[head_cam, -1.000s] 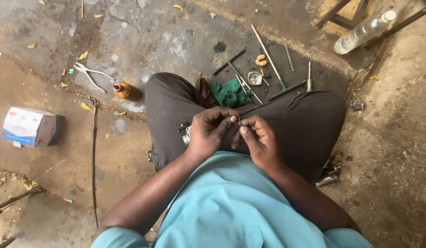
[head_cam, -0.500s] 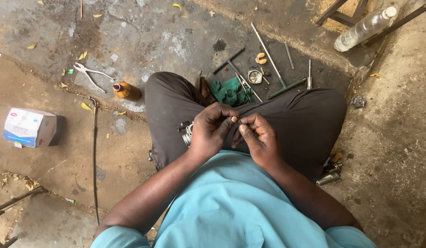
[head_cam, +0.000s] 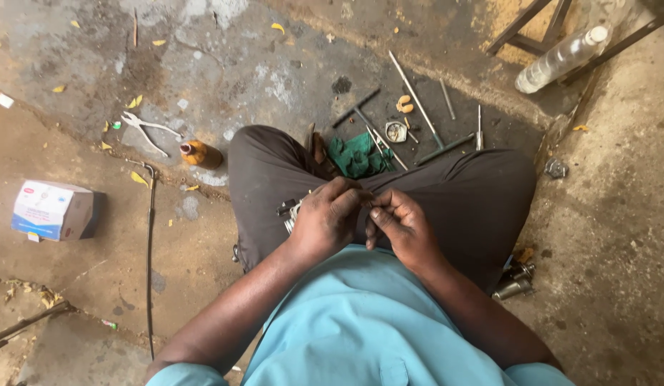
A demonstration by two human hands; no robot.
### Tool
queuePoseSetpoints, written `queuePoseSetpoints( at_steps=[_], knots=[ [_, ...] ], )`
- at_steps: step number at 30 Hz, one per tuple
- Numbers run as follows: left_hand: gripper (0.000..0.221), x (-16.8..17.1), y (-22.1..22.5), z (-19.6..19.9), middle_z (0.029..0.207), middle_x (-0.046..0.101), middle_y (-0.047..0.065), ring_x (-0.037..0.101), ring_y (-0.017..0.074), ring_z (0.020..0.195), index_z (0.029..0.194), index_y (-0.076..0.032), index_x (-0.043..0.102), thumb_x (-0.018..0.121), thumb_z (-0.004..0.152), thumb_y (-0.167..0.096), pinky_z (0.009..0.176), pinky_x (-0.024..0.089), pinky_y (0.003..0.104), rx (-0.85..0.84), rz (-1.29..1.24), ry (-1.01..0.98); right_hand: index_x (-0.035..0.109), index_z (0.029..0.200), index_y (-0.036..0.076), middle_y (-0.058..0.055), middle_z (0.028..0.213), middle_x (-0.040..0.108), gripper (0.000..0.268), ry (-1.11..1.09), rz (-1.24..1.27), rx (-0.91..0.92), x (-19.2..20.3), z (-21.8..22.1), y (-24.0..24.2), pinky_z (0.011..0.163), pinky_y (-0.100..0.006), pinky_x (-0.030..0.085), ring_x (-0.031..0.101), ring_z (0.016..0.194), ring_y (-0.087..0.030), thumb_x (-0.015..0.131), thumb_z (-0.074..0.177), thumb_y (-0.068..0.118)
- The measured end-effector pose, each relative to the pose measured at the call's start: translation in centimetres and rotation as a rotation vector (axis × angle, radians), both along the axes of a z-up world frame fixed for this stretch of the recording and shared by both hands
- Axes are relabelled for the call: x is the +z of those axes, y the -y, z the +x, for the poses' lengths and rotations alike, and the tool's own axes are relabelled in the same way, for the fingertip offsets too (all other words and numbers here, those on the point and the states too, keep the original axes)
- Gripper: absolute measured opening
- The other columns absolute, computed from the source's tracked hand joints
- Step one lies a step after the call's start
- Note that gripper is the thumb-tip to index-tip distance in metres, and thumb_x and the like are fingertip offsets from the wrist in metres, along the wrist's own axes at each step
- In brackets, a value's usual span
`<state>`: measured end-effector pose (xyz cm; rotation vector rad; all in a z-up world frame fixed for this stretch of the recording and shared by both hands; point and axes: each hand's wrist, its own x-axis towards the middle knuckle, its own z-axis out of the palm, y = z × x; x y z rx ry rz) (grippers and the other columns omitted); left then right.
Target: The person is cleaning and inspecting the components of a motorcycle carburetor.
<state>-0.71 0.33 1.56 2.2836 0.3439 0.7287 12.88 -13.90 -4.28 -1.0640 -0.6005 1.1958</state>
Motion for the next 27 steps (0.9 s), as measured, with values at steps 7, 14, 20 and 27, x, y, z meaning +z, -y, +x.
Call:
queuePoseSetpoints(
  at_steps=[7, 14, 20, 27],
  knots=[
    [0.027, 0.3, -0.1, 0.1, 0.101, 0.07, 0.009, 0.072, 0.031, 0.092, 0.105, -0.008, 0.072, 0.073, 0.081, 0.003, 0.074, 0.059, 0.041, 0.021, -0.085, -0.006, 0.058, 0.108, -0.001, -0.007, 0.078, 0.065, 0.011, 0.207, -0.036, -0.024, 0.1, 0.0, -0.1, 0.059, -0.028, 0.056, 0.063, 0.067, -0.011, 0.056, 0.106, 0.01],
    [0.02, 0.6, 0.1, 0.0, 0.1, 0.071, 0.011, 0.072, 0.0316, 0.09, 0.103, -0.007, 0.072, 0.073, 0.085, 0.002, 0.074, 0.059, 0.041, 0.044, -0.157, -0.01, 0.058, 0.106, -0.001, -0.006, 0.077, 0.067, 0.008, 0.331, -0.06, -0.064, -0.2, -0.2, -0.1, 0.057, -0.027, 0.058, 0.065, 0.063, -0.01, 0.056, 0.103, 0.007],
    [0.02, -0.9, 0.0, 0.1, 0.099, 0.071, 0.011, 0.071, 0.0332, 0.088, 0.103, -0.009, 0.072, 0.072, 0.085, -0.001, 0.073, 0.058, 0.043, 0.047, -0.093, -0.016, 0.059, 0.102, -0.001, -0.006, 0.073, 0.066, 0.005, 0.512, -0.095, -0.111, 0.1, -0.1, -0.3, 0.054, -0.026, 0.057, 0.063, 0.06, -0.009, 0.056, 0.101, 0.003],
    [0.027, -0.5, 0.2, 0.0, 0.097, 0.067, 0.011, 0.07, 0.0343, 0.084, 0.104, -0.008, 0.069, 0.078, 0.079, -0.011, 0.071, 0.058, 0.044, -0.013, 0.013, -0.003, 0.059, 0.102, 0.0, -0.007, 0.076, 0.065, 0.007, 0.33, -0.089, -0.09, -1.7, 0.2, 0.0, 0.055, -0.027, 0.057, 0.063, 0.061, -0.01, 0.056, 0.101, 0.006]
  ],
)
